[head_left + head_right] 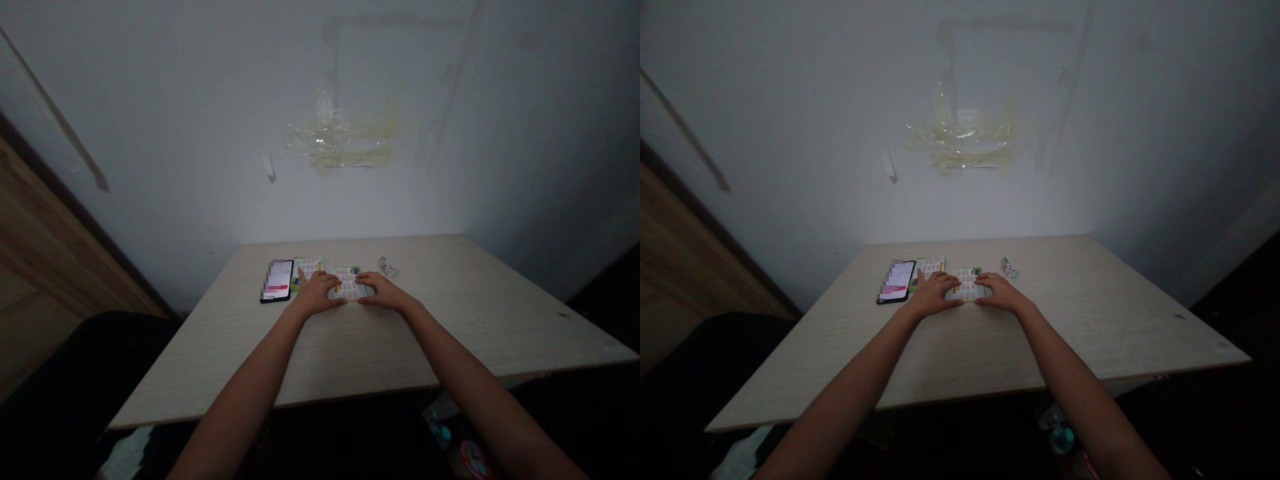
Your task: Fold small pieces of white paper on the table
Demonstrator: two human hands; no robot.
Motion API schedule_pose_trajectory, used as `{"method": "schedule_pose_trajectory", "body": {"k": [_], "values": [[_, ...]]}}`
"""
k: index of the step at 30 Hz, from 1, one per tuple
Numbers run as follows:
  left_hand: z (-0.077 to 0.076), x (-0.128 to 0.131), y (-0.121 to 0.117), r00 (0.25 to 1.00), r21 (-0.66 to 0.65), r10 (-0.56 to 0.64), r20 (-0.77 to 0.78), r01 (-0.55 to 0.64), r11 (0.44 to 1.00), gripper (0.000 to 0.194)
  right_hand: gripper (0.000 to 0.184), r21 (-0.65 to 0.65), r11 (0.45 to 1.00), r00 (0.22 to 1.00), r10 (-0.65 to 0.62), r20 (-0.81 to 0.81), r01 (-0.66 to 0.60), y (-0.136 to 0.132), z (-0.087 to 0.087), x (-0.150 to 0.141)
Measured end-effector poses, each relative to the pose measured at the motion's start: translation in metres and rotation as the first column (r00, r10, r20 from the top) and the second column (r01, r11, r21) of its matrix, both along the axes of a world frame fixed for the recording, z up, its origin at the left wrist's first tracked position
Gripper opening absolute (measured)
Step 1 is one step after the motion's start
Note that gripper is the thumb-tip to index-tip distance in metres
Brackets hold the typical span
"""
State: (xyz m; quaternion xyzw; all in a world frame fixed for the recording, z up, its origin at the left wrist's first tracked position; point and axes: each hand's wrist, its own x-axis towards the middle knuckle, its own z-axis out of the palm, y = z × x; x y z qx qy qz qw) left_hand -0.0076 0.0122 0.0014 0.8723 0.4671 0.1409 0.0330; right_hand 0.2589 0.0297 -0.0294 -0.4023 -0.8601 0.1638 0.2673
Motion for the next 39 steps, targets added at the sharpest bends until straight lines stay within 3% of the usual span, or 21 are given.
{"method": "schedule_pose_trajectory", "body": {"k": [21,28,33,39], "values": [[0.006,0.003,-0.003,0.99,-0.039,0.096,0.1,-0.092,0.995,0.052,0.048,0.026,0.998,0.996,-0.046,-0.077,0.049,-0.011,0.011,-0.004],[0.011,0.003,-0.006,0.984,-0.058,0.112,0.136,-0.105,0.993,0.049,0.022,0.038,0.994,0.988,-0.099,-0.12,0.105,-0.006,0.012,-0.005],[0.006,0.003,-0.003,0.98,-0.039,0.124,0.159,-0.119,0.992,0.052,0.017,0.047,0.989,0.984,-0.133,-0.116,0.139,-0.01,0.019,-0.013],[0.0,0.009,0.004,0.955,-0.048,0.219,0.2,-0.214,0.976,0.037,0.014,0.014,0.967,0.962,-0.253,-0.102,0.256,-0.009,0.017,-0.019]]}}
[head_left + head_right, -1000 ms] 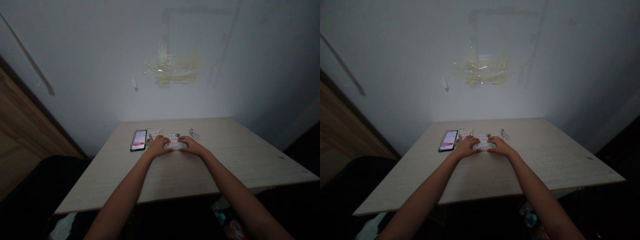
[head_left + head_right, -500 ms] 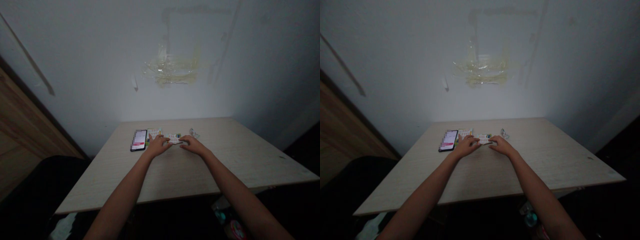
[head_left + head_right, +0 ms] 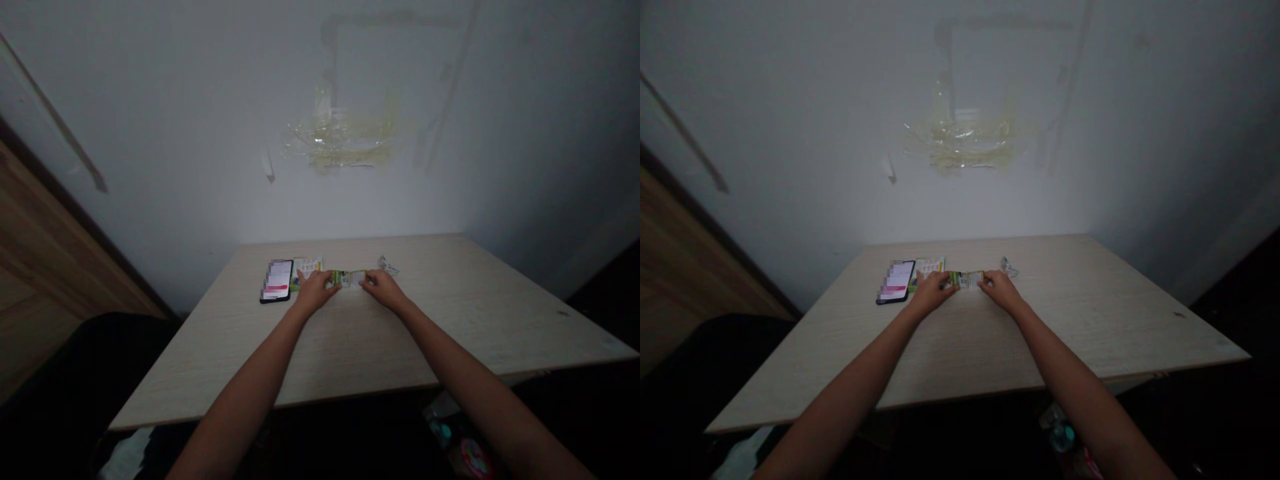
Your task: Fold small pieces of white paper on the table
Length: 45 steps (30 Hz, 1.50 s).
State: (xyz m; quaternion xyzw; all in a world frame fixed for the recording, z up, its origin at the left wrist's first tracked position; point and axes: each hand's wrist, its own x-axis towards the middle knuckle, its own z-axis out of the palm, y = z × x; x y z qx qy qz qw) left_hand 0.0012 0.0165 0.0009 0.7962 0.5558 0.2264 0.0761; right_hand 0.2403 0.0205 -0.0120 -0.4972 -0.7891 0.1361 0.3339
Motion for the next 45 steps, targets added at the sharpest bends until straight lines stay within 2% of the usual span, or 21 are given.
{"method": "schedule_pose_trajectory", "body": {"k": [4,9,13,16,18,20,22,24,34,40,45], "values": [[-0.001,0.006,0.003,0.997,0.0,0.069,0.038,-0.069,0.998,0.034,0.016,0.024,0.997,0.997,-0.078,-0.001,0.078,0.007,-0.007,-0.001],[-0.002,0.012,0.005,0.992,0.029,0.12,0.048,-0.122,0.992,0.036,0.04,0.015,0.987,0.987,-0.158,0.018,0.158,0.009,-0.011,-0.005],[-0.003,0.014,0.005,0.991,0.044,0.134,0.031,-0.135,0.99,0.045,0.056,0.026,0.981,0.981,-0.195,0.014,0.195,0.007,-0.013,-0.008],[-0.002,0.014,0.004,0.991,0.059,0.134,0.018,-0.135,0.989,0.052,0.061,0.072,0.976,0.978,-0.206,0.024,0.204,0.006,-0.014,-0.008],[-0.002,0.013,0.003,0.992,0.082,0.129,-0.001,-0.128,0.988,0.051,0.055,0.126,0.979,0.985,-0.165,0.053,0.157,0.007,-0.014,-0.007],[-0.002,0.013,0.002,0.995,0.099,0.093,-0.026,-0.09,0.991,0.043,0.04,0.16,0.985,0.992,-0.082,0.098,0.065,0.007,-0.014,-0.007],[-0.003,0.013,0.002,0.998,0.091,0.042,-0.051,-0.037,0.995,0.032,0.025,0.144,0.989,0.992,0.01,0.128,-0.028,0.007,-0.014,-0.008],[-0.005,0.014,0.002,0.998,0.073,0.004,-0.064,0.001,0.997,0.025,0.02,0.112,0.99,0.989,0.069,0.127,-0.083,0.007,-0.014,-0.008],[-0.001,0.015,-0.004,0.997,0.089,-0.027,-0.073,0.034,0.995,0.022,0.017,0.088,0.99,0.986,0.097,0.135,-0.109,0.005,-0.009,-0.007],[0.0,0.016,-0.005,0.998,0.093,-0.015,-0.068,0.021,0.995,0.021,0.018,0.141,0.974,0.961,0.139,0.237,-0.176,0.004,-0.004,-0.007],[-0.004,0.018,-0.004,0.998,0.102,-0.03,-0.049,0.035,0.994,0.019,0.018,0.204,0.959,0.941,0.124,0.315,-0.195,0.006,-0.005,-0.007]]}}
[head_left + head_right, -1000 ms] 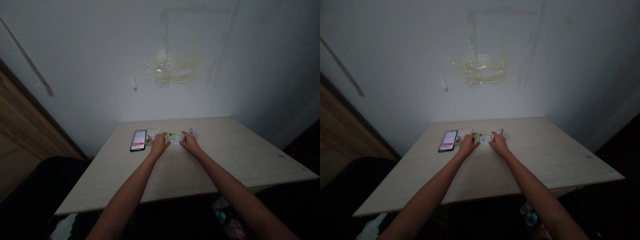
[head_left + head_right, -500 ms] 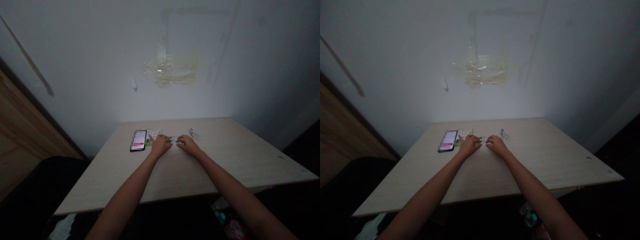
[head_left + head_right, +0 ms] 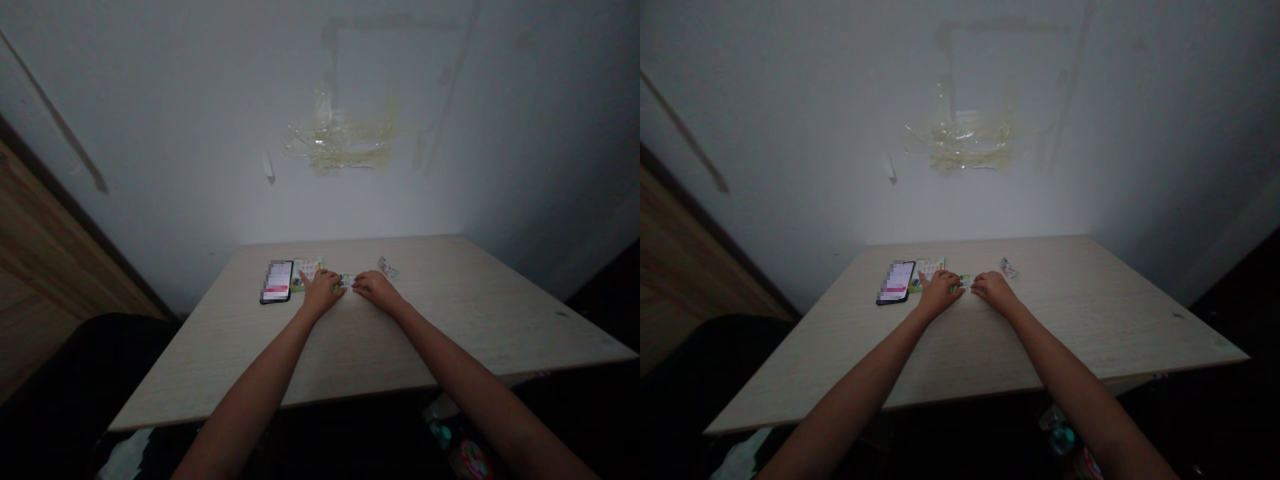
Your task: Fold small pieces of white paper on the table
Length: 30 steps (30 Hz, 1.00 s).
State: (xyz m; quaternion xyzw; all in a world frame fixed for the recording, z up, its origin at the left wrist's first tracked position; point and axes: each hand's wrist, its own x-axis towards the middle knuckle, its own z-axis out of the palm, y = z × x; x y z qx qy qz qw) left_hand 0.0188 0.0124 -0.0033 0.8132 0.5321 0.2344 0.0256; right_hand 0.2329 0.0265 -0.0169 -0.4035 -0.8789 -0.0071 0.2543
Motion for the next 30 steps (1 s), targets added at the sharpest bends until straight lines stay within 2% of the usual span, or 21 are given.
{"method": "schedule_pose_trajectory", "body": {"k": [4,9,17,20,23,30], "values": [[-0.002,0.001,0.001,1.0,-0.021,0.01,0.01,-0.01,1.0,0.018,0.021,0.021,1.0,0.996,0.009,0.091,-0.011,0.002,0.001,-0.001],[-0.002,0.0,0.001,1.0,-0.03,0.011,0.022,-0.011,1.0,0.02,0.023,0.012,0.999,0.982,0.03,0.185,-0.033,-0.003,0.01,-0.002],[-0.003,0.0,0.002,0.999,-0.03,0.019,0.034,-0.018,0.999,0.02,0.019,-0.027,1.0,0.983,0.011,0.182,-0.006,-0.011,0.016,0.001],[-0.002,0.0,0.001,0.999,-0.039,0.025,0.039,-0.023,0.999,0.02,0.019,-0.045,0.999,0.992,0.003,0.128,0.003,-0.009,0.013,0.002],[0.0,0.0,0.001,0.998,-0.052,0.037,0.043,-0.035,0.998,0.02,0.02,-0.06,0.997,0.999,-0.041,0.0,0.041,-0.007,0.009,0.002],[0.001,0.001,0.002,0.997,-0.082,0.044,0.069,-0.038,0.996,0.02,0.021,-0.148,0.986,0.969,-0.109,-0.223,0.077,0.004,-0.002,0.004]]}}
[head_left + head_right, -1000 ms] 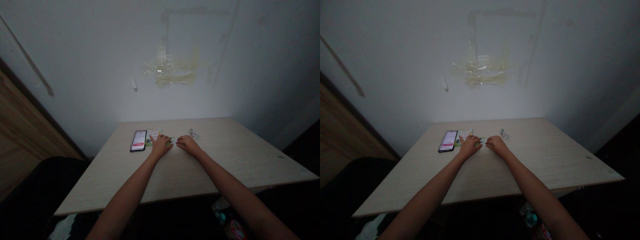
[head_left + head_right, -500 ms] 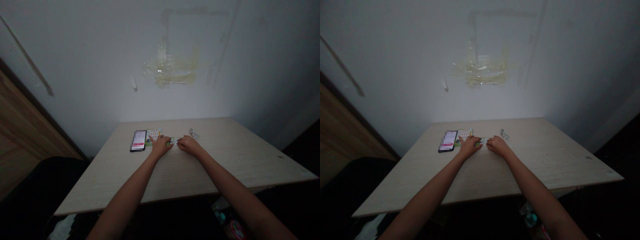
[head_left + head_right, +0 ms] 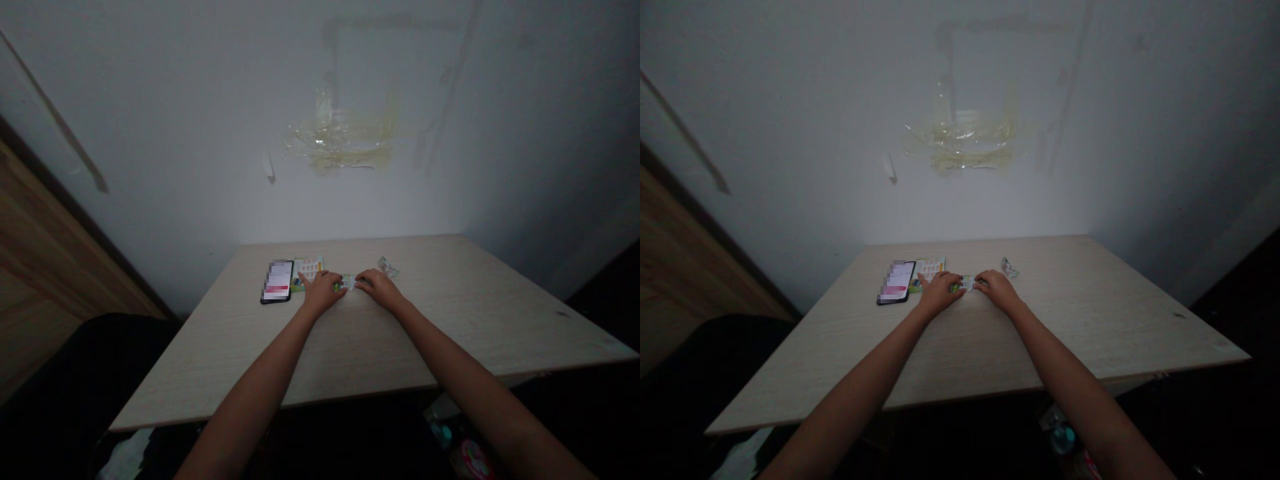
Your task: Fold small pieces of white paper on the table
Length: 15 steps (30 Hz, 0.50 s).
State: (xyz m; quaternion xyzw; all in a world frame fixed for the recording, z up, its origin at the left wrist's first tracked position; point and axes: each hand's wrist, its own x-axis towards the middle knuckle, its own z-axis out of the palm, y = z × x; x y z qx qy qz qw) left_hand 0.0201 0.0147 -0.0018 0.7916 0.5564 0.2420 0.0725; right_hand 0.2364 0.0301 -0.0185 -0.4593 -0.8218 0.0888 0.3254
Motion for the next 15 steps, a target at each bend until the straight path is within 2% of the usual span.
{"method": "schedule_pose_trajectory", "body": {"k": [7,15], "values": [[0.0,-0.002,-0.003,0.999,-0.029,-0.022,0.03,0.023,0.999,0.019,0.013,-0.044,0.997,0.998,0.055,-0.028,-0.056,0.006,-0.001,0.008],[0.0,0.0,-0.004,1.0,-0.046,-0.006,0.021,0.007,0.999,0.021,0.03,-0.013,0.996,0.994,-0.092,0.056,0.093,0.004,-0.001,-0.007]]}}
